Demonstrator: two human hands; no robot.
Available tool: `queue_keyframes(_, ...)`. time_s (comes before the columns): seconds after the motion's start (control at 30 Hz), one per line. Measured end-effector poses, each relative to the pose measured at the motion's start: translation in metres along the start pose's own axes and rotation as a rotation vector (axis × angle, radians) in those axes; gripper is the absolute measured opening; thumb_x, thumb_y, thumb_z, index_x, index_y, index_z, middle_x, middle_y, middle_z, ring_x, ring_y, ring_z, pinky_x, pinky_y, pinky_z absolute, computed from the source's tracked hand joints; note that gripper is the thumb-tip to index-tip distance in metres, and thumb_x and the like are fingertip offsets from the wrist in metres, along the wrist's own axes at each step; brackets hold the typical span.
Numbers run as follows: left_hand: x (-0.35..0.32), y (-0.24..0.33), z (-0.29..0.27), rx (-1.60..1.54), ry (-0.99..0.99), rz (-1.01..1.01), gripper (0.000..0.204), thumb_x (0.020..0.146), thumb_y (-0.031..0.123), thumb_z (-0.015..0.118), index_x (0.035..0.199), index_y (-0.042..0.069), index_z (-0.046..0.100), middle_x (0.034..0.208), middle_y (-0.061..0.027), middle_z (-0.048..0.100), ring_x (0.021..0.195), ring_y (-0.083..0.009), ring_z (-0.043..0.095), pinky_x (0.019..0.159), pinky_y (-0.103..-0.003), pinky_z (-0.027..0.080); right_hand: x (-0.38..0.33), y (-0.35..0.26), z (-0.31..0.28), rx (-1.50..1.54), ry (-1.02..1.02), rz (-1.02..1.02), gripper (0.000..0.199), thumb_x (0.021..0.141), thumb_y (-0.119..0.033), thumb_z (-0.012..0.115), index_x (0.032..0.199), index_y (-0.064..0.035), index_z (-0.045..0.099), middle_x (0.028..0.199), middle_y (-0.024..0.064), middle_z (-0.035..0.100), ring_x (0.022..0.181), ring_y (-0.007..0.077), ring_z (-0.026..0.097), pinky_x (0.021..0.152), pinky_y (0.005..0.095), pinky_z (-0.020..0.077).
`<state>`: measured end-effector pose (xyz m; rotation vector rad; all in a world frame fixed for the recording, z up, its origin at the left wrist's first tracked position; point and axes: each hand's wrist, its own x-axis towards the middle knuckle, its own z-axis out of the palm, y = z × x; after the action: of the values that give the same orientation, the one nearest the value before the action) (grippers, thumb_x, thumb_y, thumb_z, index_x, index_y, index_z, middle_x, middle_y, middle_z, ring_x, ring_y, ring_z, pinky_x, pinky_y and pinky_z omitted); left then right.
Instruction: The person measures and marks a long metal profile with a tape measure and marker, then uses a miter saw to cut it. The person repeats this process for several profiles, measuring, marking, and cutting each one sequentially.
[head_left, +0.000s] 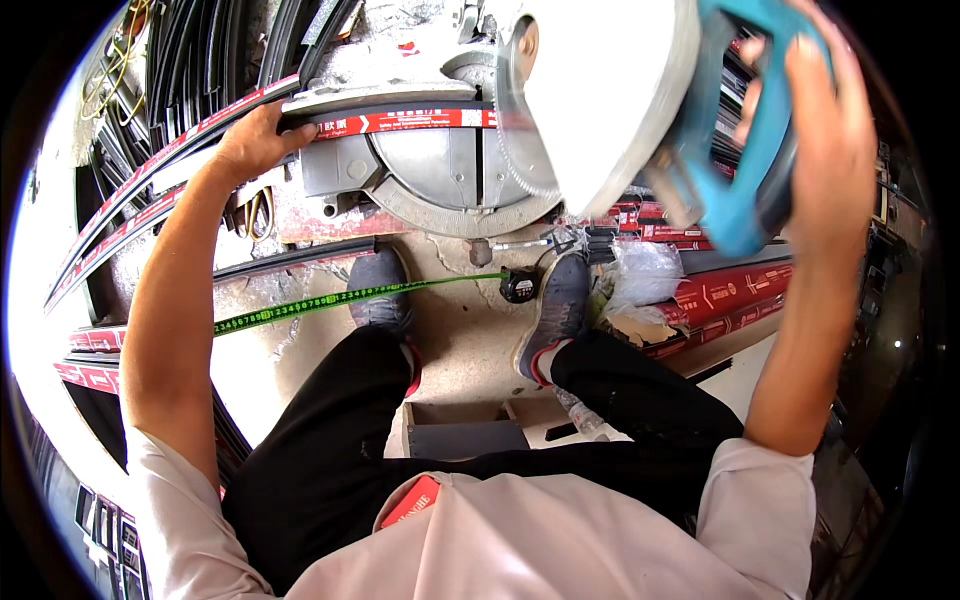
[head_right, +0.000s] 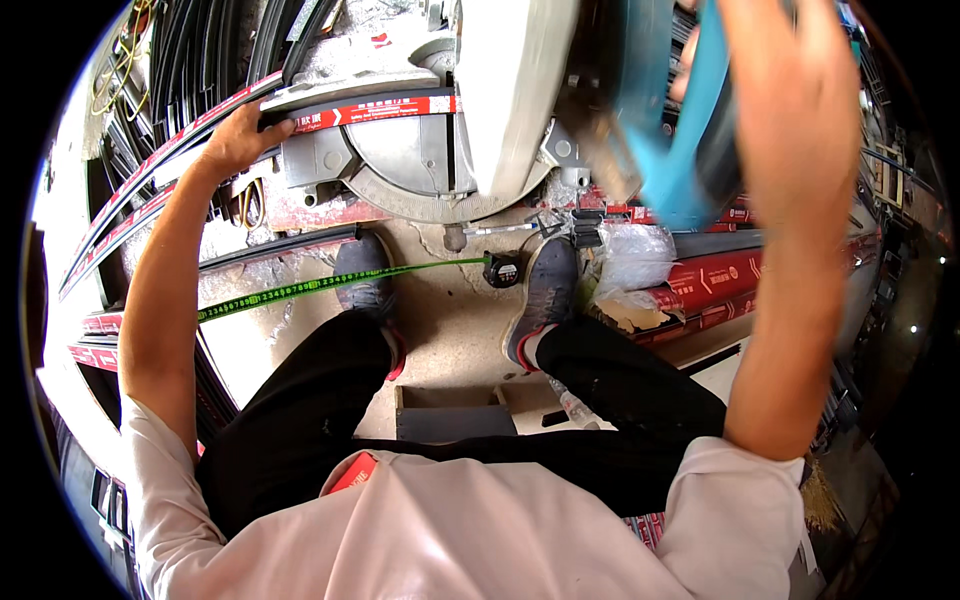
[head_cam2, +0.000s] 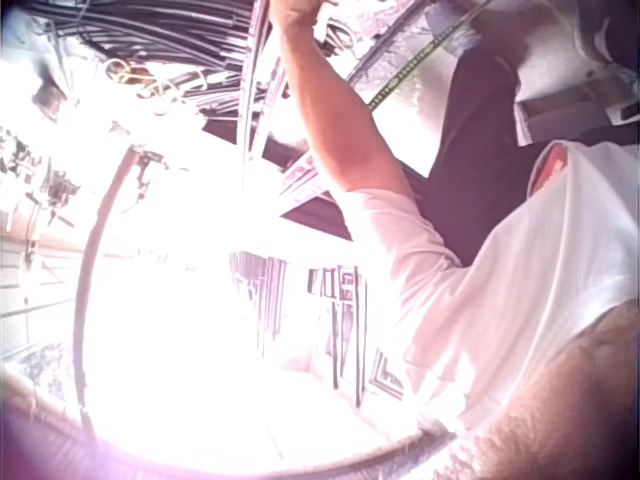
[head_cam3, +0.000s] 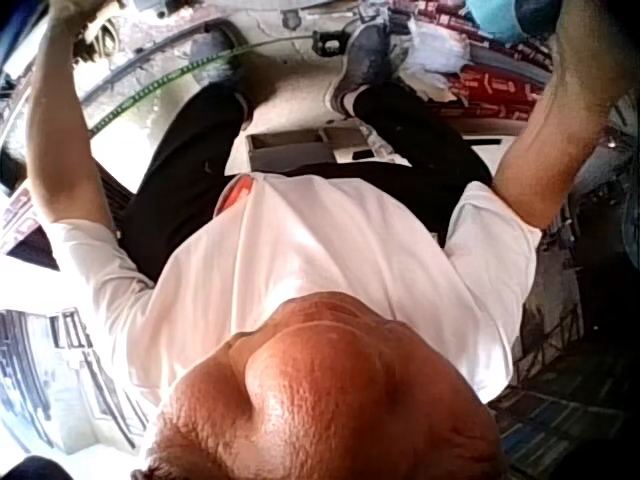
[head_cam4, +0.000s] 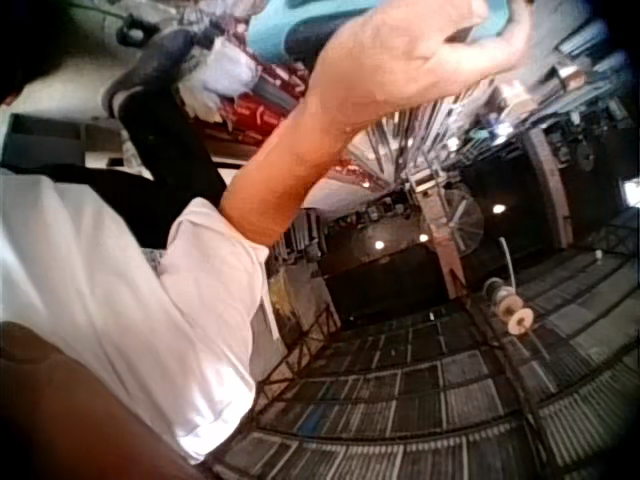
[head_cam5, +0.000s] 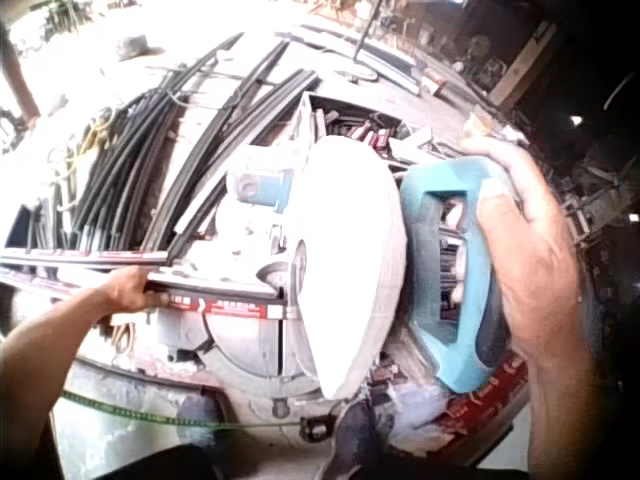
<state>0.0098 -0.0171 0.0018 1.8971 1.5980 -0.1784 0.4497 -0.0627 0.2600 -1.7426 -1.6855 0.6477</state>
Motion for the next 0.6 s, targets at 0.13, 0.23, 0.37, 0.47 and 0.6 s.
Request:
queue_keyframes(0.13, 0.01, -0.001, 0.008, -0.038, 0.047, 0.099, 0.067, 0.095, 0.052, 0.071, 0.136, -0.001, 0.062, 0.125, -0.027, 0.072, 0.122, -0.0412, 0.067, 0.106, -0.045, 0.05, -0.069, 0.029, 0.026, 0.145, 0.067, -0.189, 0.041, 0.112, -0.022, 0.051, 0.149, -0.0033, 0.046, 0.111, 0.0093, 0.065, 0.071, 0.0082, 0.058, 0.064, 0.0249, 0.0538)
queue_keyframes(0.23, 0.011, 0.002, 0.008, -0.035, 0.076, 0.147, 0.067, 0.096, 0.052, 0.071, 0.137, -0.001, 0.061, 0.125, -0.0275, 0.071, 0.122, -0.0415, 0.066, 0.107, -0.046, 0.049, -0.091, 0.048, 0.036, 0.131, 0.109, -0.242, 0.042, 0.113, -0.02, 0.048, 0.151, -0.0033, 0.042, 0.113, 0.011, 0.063, 0.071, 0.008, 0.056, 0.064, 0.024, 0.0527)
queue_keyframes(0.37, 0.012, -0.002, 0.006, 0.012, 0.01, 0.089, 0.069, 0.096, 0.053, 0.07, 0.137, -0.001, 0.061, 0.125, -0.0281, 0.071, 0.121, -0.0418, 0.066, 0.107, -0.046, 0.049, -0.1, 0.055, 0.045, 0.176, 0.118, -0.259, 0.042, 0.113, -0.018, 0.046, 0.152, -0.0024, 0.041, 0.115, 0.013, 0.062, 0.074, 0.0086, 0.055, 0.065, 0.0235, 0.0521)
queue_keyframes(0.47, 0.011, -0.003, 0.008, -0.008, 0.028, 0.105, 0.068, 0.097, 0.053, 0.07, 0.136, -0.002, 0.061, 0.124, -0.0287, 0.071, 0.119, -0.0423, 0.067, 0.105, -0.047, 0.049, -0.103, 0.063, 0.047, 0.12, 0.134, -0.311, 0.044, 0.112, -0.017, 0.046, 0.153, -0.0019, 0.04, 0.116, 0.0131, 0.062, 0.075, 0.009, 0.055, 0.066, 0.0237, 0.0522)
queue_keyframes(0.6, 0.012, -0.005, 0.008, -0.029, 0.064, 0.157, 0.067, 0.096, 0.051, 0.071, 0.137, -0.001, 0.061, 0.124, -0.0283, 0.071, 0.12, -0.0421, 0.066, 0.106, -0.046, 0.049, -0.106, 0.063, 0.05, 0.16, 0.143, -0.297, 0.045, 0.112, -0.017, 0.047, 0.154, -0.002, 0.038, 0.116, 0.0133, 0.062, 0.075, 0.0094, 0.055, 0.067, 0.0239, 0.0525)
